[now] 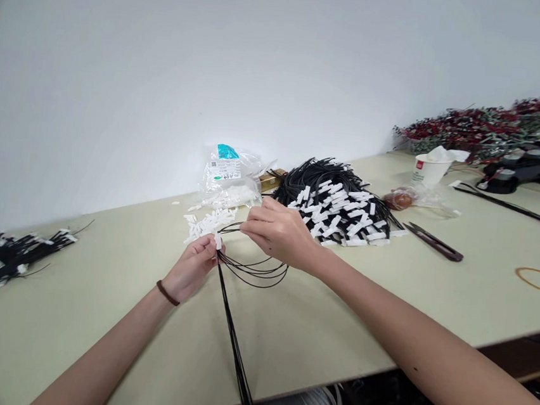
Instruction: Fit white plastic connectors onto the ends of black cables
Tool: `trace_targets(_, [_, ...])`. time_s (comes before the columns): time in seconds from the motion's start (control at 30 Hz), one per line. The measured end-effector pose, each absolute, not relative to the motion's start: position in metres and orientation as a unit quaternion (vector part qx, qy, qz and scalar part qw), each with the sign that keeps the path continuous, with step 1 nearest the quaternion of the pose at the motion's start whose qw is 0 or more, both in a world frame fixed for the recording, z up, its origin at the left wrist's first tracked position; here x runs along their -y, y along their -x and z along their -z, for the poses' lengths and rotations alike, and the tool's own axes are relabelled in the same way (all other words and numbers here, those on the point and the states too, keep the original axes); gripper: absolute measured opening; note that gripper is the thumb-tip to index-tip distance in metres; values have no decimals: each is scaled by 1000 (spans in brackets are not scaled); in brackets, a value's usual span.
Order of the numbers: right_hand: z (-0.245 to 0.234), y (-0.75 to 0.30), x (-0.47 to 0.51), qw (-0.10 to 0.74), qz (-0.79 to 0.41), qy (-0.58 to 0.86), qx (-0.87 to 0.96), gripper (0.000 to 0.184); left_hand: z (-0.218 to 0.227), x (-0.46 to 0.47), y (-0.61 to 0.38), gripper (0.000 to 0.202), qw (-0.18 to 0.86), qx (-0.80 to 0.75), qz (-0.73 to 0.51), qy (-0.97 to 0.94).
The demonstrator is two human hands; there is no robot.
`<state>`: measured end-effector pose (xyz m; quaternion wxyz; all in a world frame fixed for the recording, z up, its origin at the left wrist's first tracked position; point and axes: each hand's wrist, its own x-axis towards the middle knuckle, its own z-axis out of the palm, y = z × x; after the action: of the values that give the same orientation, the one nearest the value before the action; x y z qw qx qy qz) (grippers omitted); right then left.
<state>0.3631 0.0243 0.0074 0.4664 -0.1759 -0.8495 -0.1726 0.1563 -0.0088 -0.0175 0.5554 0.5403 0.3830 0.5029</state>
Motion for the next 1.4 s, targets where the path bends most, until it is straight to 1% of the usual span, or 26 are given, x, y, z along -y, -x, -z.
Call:
trace_targets(0.13, [-5,-360,-21,459,178,175,853,14,17,10,-157,31,540,-394,-477,-570])
trace_targets(0.33, [-3,-352,-12,435,182,172,865,16,17,12,-160,34,524,-413,-448,-595])
trace_targets(0.57, [3,-349,-12,392,79,153,904,13,17,13,-161,34,506,-413,-427,-625])
trace_targets(0.77, [9,-347,-11,342,-15,174,923,20,18,12,-161,34,515,-417,-422,-618])
trace_targets(1.0, [7,-344,-8,339,-58,160,925,22,20,14,-162,34,540,-411,-421,-603])
trace_targets(1.13, [9,-343,-9,335,-55,173,924,22,21,13,-163,32,546,-417,-426,-588])
trace_targets(1.27, [12,-341,-11,390,5,205,898,15,22,10,-160,28,550,-437,-453,-549])
trace_targets(1.33, [13,-340,-11,404,33,192,894,16,22,8,-159,27,549,-442,-480,-522])
trace_targets(1.4, [16,-338,-9,392,49,148,907,20,23,6,-156,27,552,-442,-504,-495])
